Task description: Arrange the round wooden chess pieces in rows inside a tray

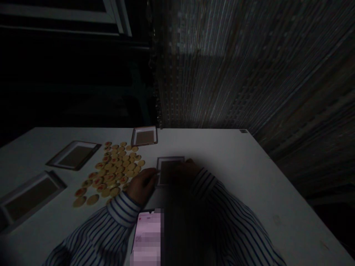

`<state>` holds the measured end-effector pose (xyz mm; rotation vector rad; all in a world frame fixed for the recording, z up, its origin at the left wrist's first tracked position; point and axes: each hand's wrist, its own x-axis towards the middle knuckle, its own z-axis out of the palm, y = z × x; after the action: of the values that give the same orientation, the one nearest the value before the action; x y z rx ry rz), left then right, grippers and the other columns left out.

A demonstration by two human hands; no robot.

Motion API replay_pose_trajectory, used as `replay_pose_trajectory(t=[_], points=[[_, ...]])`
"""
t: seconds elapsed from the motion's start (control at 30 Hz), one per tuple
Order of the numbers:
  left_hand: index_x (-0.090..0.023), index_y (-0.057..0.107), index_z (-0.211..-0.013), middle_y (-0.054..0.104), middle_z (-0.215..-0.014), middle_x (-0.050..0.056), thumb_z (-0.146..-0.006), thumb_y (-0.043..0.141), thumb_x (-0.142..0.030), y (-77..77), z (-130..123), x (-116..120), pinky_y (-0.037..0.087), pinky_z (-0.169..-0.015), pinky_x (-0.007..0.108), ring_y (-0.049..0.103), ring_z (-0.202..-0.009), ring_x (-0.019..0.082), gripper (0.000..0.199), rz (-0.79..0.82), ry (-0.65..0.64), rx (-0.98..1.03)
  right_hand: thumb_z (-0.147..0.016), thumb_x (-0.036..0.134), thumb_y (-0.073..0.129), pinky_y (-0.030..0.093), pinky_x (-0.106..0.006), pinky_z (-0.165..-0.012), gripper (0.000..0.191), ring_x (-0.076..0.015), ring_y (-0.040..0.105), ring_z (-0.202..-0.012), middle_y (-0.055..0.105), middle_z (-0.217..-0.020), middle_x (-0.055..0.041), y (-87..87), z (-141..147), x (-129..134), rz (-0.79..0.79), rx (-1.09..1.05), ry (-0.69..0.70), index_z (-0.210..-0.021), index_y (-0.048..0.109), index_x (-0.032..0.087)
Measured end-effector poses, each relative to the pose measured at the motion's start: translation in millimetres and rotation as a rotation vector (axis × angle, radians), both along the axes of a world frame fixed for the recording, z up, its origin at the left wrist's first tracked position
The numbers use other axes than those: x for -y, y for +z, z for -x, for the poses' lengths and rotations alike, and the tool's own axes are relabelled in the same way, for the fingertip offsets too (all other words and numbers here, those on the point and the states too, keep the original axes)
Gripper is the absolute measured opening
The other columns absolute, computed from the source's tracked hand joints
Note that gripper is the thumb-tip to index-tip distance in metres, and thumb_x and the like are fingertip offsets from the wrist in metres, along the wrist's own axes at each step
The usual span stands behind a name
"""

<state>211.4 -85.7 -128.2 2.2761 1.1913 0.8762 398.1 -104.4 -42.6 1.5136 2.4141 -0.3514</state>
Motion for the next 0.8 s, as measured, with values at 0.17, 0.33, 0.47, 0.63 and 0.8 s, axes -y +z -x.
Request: replay_pose_trajectory(t=[0.17, 0.33, 0.47, 0.63, 0.8], points=[[-0.016, 0.06, -0.093, 0.062, -0.095, 0.008, -0.077, 0.043, -0.019, 0.5, -0.1, 0.5, 0.046, -0.082, 0.035, 0.057, -0.09, 0.017, 0.024, -0.014, 0.009, 0.008, -0.079, 0.029, 0.044, 0.034, -0.033, -0.076, 0.019, -0.0187, 0.057, -0.087, 0.065, -0.091, -0.0022, -4.9, -2.1, -0.7, -0.018, -0.018, 0.018, -0.079, 0.063, 0.023], [-0.016, 0.06, -0.093, 0.062, -0.094, 0.008, -0.076, 0.044, -0.02, 1.5, -0.2, 0.5, 0.047, -0.082, 0.034, 0.057, -0.089, 0.017, 0.024, -0.023, 0.023, 0.024, -0.077, 0.028, 0.047, 0.033, -0.033, -0.076, 0.016, -0.0177, 0.058, -0.084, 0.065, -0.088, -0.0009, -5.5, -3.2, -1.0, -0.034, -0.001, 0.008, -0.078, 0.062, 0.023], [-0.017, 0.06, -0.093, 0.062, -0.093, 0.007, -0.076, 0.044, -0.02, 3.7, 0.3, 1.0, 0.047, -0.082, 0.035, 0.057, -0.089, 0.017, 0.023, -0.033, 0.024, 0.048, -0.076, 0.029, 0.048, 0.033, -0.029, -0.072, 0.015, -0.0159, 0.057, -0.079, 0.065, -0.083, -0.0024, -3.0, -8.9, -2.8, -0.121, -0.027, 0.044, -0.076, 0.061, 0.021], [-0.017, 0.059, -0.093, 0.062, -0.093, 0.006, -0.076, 0.043, -0.019, 5.7, 1.4, 1.7, 0.046, -0.082, 0.034, 0.057, -0.089, 0.016, 0.023, -0.054, 0.04, 0.059, -0.077, 0.024, 0.047, 0.031, -0.029, -0.071, 0.015, -0.0155, 0.055, -0.075, 0.064, -0.076, -0.0043, 3.5, -15.6, -4.5, -0.308, -0.062, 0.039, -0.078, 0.06, 0.018], [-0.016, 0.059, -0.092, 0.062, -0.091, 0.007, -0.076, 0.043, -0.018, 9.4, 2.3, 2.4, 0.046, -0.081, 0.033, 0.057, -0.087, 0.017, 0.023, -0.052, 0.064, 0.069, -0.077, 0.022, 0.045, 0.03, -0.028, -0.069, 0.017, -0.0145, 0.054, -0.072, 0.064, -0.075, -0.0045, 11.3, -13.4, -3.8, -0.351, -0.069, 0.007, -0.081, 0.061, 0.017]])
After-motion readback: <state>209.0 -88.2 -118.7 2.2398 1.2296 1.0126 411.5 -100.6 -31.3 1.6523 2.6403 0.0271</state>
